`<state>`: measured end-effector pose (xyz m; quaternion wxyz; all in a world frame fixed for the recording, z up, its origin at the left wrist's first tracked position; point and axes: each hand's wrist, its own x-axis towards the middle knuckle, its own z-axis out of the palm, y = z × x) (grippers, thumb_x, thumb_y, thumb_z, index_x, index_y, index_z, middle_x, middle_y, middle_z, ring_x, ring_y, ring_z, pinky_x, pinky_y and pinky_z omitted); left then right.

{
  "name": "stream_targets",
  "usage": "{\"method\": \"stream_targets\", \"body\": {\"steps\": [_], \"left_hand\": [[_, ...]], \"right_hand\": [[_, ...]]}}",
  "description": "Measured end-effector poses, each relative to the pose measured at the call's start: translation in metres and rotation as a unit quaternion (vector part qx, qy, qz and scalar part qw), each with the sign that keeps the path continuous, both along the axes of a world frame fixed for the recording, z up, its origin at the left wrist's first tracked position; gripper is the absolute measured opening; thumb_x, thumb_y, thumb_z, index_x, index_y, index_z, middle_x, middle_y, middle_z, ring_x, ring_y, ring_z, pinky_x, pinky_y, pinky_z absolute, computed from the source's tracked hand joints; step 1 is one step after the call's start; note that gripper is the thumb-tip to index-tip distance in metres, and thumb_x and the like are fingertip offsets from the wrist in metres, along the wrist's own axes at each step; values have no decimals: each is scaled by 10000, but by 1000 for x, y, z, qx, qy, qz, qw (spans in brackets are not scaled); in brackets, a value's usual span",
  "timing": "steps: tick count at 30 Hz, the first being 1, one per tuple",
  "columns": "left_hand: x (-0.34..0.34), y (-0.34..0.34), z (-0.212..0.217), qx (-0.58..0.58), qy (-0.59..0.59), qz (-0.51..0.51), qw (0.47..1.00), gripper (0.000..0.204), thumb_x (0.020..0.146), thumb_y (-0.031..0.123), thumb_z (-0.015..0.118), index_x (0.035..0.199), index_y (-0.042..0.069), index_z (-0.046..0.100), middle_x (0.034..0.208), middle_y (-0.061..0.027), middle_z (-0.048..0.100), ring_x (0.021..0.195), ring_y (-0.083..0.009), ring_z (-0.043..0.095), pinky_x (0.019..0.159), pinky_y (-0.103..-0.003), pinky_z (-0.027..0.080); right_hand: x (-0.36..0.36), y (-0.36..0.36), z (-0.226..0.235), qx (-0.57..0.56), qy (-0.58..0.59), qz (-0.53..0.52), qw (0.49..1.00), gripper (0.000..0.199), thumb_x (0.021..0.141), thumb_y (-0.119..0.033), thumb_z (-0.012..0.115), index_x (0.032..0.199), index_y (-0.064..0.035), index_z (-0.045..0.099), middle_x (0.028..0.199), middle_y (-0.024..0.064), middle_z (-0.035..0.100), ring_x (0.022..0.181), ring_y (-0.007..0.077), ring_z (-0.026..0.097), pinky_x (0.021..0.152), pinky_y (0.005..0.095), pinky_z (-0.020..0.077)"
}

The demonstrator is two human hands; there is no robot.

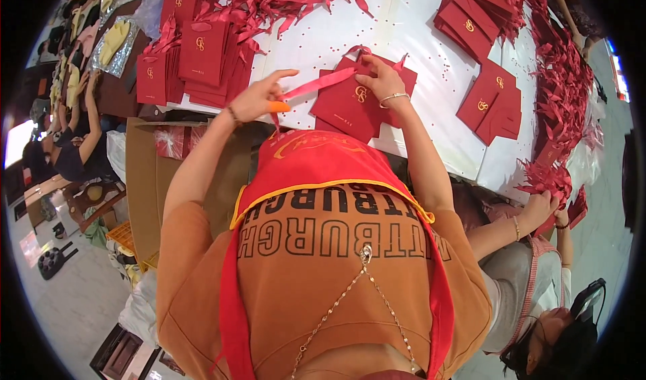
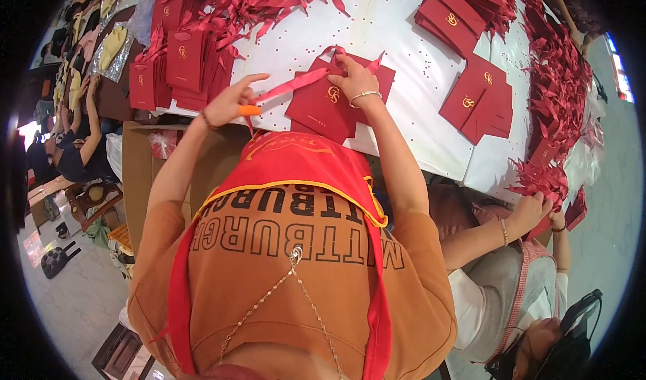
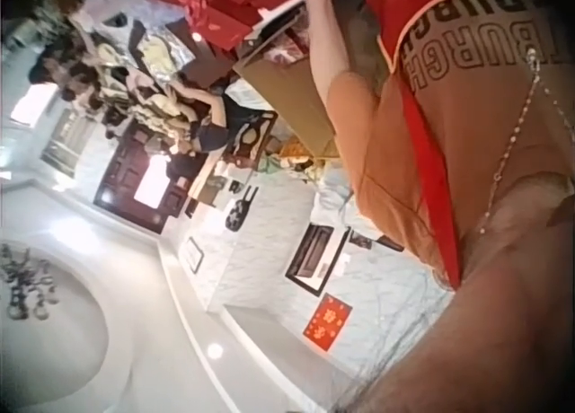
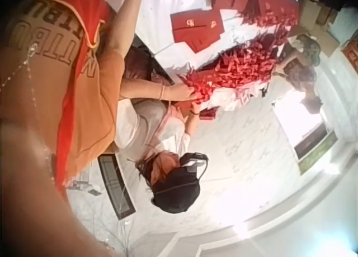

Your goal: Tying red ribbons onto red paper envelopes at an assembly table.

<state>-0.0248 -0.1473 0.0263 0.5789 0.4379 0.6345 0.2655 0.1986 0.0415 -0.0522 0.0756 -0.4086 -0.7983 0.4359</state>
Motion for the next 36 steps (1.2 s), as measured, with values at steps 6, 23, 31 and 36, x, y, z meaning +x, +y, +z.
{"method": "stream_targets", "body": {"steps": [6,23,31,36], "left_hand": [[-34,-28,18,110,-133,201,964,228,739,14,617,960,-1,563,888,-38,570,800,-99,559,736,-218,446],[37,83,-19,160,402,-45,900,189,763,192,517,815,35,608,854,-138,577,795,-300,550,696,-382,430],[55,80,-34,284,485,-69,824,167,723,95,511,842,78,627,844,-75,593,849,-234,534,751,-373,376],[73,84,-22,386,494,-61,777,183,754,89,532,926,87,595,853,-54,590,832,-216,529,754,-356,341]], "right_hand": [[-10,-3,0,-9,-12,34,999,549,704,-325,658,1198,-165,482,1064,63,595,972,208,569,801,328,433],[-48,-24,19,181,-36,170,968,324,665,-355,672,940,-187,631,919,49,565,896,249,519,736,363,405],[7,-22,38,128,-48,87,987,270,655,-196,696,887,-102,595,888,83,507,815,261,527,709,369,440],[12,-22,9,41,10,18,999,297,669,-208,697,914,-71,602,835,110,552,786,264,551,709,349,444]]}}
